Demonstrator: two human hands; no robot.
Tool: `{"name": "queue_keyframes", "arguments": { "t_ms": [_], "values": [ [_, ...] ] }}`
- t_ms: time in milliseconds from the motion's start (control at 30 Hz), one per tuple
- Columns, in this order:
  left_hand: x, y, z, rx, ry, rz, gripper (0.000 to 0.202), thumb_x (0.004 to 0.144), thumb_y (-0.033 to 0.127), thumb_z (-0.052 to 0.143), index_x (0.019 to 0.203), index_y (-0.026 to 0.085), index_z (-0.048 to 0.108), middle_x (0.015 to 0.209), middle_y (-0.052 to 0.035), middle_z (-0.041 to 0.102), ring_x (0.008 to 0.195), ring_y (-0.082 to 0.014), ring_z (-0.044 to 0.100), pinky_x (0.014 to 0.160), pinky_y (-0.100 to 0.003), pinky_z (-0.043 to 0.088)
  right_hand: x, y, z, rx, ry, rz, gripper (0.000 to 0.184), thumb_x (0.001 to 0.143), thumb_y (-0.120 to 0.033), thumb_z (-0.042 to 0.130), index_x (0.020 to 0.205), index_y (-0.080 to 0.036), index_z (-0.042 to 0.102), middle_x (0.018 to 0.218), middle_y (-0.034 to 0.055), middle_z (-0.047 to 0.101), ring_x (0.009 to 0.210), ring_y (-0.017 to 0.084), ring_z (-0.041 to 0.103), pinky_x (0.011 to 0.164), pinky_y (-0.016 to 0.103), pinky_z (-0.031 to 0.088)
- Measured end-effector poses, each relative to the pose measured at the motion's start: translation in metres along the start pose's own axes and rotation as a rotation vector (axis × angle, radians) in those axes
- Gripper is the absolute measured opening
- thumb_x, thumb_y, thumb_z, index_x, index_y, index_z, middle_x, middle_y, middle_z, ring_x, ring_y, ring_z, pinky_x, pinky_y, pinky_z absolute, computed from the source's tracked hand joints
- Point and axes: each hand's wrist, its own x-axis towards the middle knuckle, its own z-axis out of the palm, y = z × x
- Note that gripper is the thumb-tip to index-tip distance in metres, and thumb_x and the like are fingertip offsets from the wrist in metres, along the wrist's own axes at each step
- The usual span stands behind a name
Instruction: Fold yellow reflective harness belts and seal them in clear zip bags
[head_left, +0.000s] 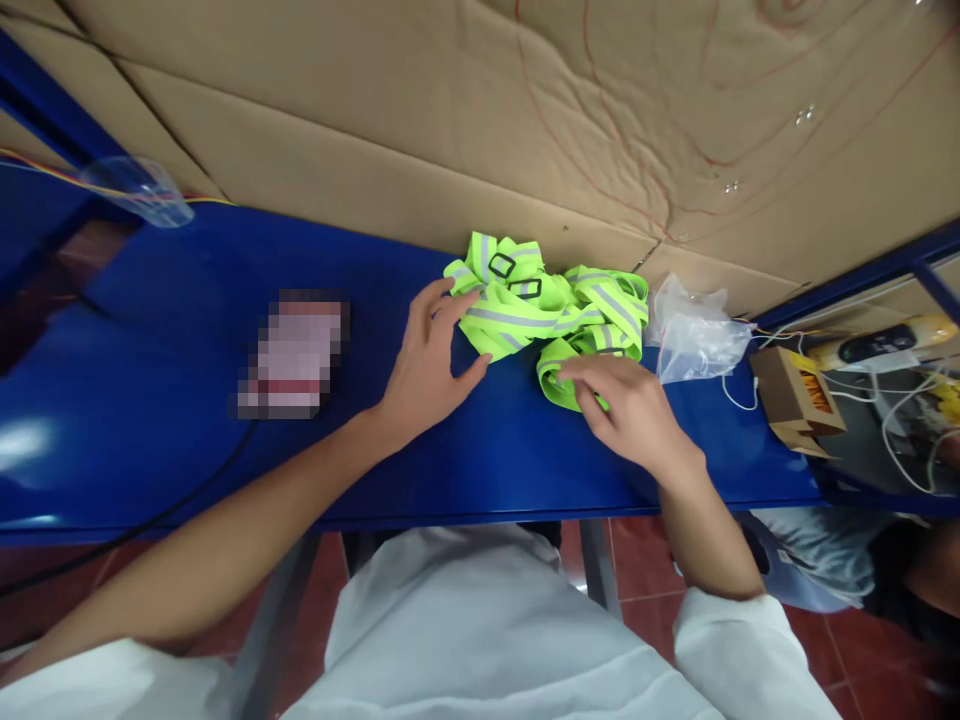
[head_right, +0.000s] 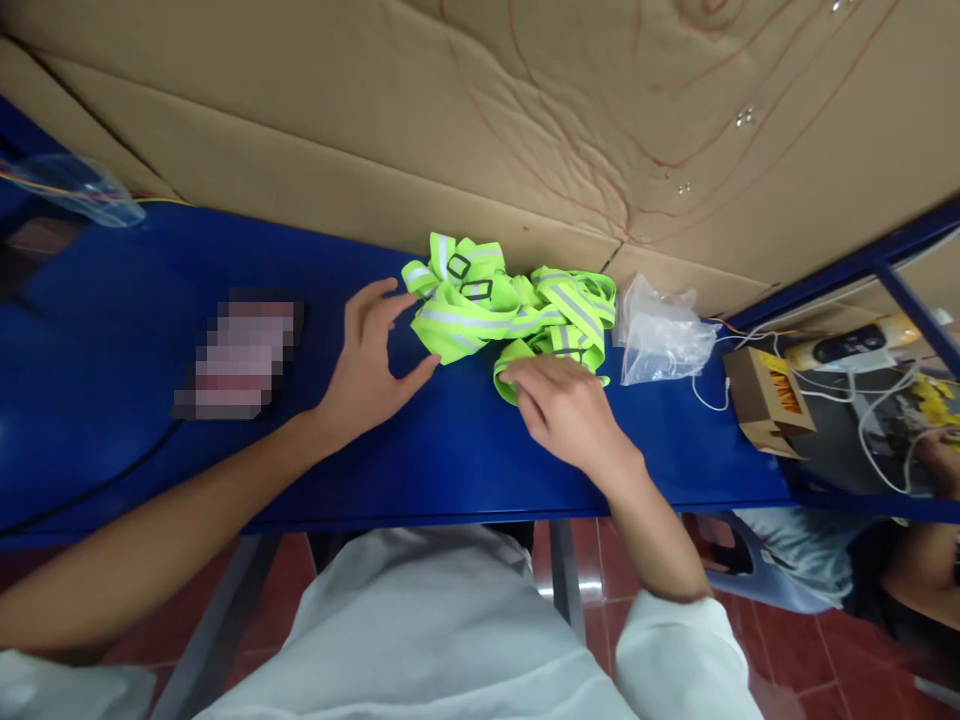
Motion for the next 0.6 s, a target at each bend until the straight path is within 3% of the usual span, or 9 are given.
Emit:
{"name": "queue_keyframes", "arguments": {
  "t_ms": [67,133,233,333,433,500,600],
  "values": [
    [0.001,-0.010,0.003,-0.084,-0.063,-0.063,0.087,0.093,0.042,0.076,0.164,0.026,0.029,0.167,-0.0178,0.036,0.154,-0.0348,0.042,0.122,-0.052,0.050,0.030,0.000,0.002,-0.023,0.015,-0.013,0.030,0.108,-0.025,0.050,0.128,-0.019,0.071,0.137,0.0088,0.074,0.129,0.028,0.070,0.112,0.045,0.054],
    [0.001,-0.018,0.007,-0.147,-0.140,-0.126,0.097,0.090,0.037,0.078,0.167,0.026,0.021,0.162,-0.0185,0.045,0.147,-0.0335,0.050,0.120,-0.053,0.051,0.058,0.007,0.007,-0.051,-0.037,-0.001,0.044,0.107,-0.033,0.056,0.147,-0.015,0.060,0.154,0.0140,0.062,0.143,0.033,0.059,0.120,0.050,0.047],
    [0.003,-0.022,0.007,-0.124,-0.225,-0.184,0.081,0.090,0.023,0.071,0.162,0.024,0.036,0.149,-0.0161,0.055,0.133,-0.0299,0.060,0.116,-0.053,0.053,0.087,0.020,0.013,-0.039,-0.195,0.056,0.063,0.105,-0.042,0.061,0.158,-0.011,0.049,0.162,0.0208,0.051,0.147,0.038,0.054,0.120,0.055,0.046],
    [0.004,-0.016,0.003,-0.036,-0.251,-0.155,0.064,0.090,0.014,0.060,0.152,0.022,0.051,0.144,-0.0150,0.054,0.134,-0.0307,0.058,0.118,-0.055,0.051,0.098,0.025,0.008,0.093,-0.265,0.002,0.044,0.107,-0.035,0.054,0.144,-0.013,0.063,0.147,0.0188,0.063,0.133,0.032,0.064,0.114,0.048,0.051],
    [0.003,-0.009,-0.001,-0.007,-0.226,-0.084,0.071,0.089,0.009,0.055,0.158,0.024,0.044,0.156,-0.0166,0.046,0.149,-0.0320,0.047,0.125,-0.056,0.044,0.097,0.024,-0.004,0.294,-0.299,-0.097,0.031,0.107,-0.027,0.049,0.127,-0.020,0.072,0.128,0.0090,0.075,0.116,0.023,0.071,0.104,0.039,0.055],
    [0.001,-0.008,-0.002,0.034,-0.269,-0.009,0.071,0.090,0.012,0.059,0.157,0.027,0.045,0.164,-0.0159,0.041,0.155,-0.0340,0.041,0.125,-0.058,0.042,0.094,0.024,-0.012,0.407,-0.415,-0.099,0.030,0.106,-0.027,0.048,0.119,-0.024,0.075,0.120,0.0036,0.079,0.108,0.020,0.074,0.096,0.035,0.056],
    [-0.001,-0.009,-0.003,0.094,-0.390,0.155,0.054,0.093,0.024,0.070,0.145,0.027,0.059,0.164,-0.0153,0.045,0.154,-0.0362,0.043,0.123,-0.058,0.041,0.089,0.029,-0.015,0.426,-0.624,-0.025,0.029,0.106,-0.032,0.051,0.113,-0.027,0.078,0.106,0.0002,0.082,0.092,0.018,0.075,0.081,0.031,0.056]
  ]
}}
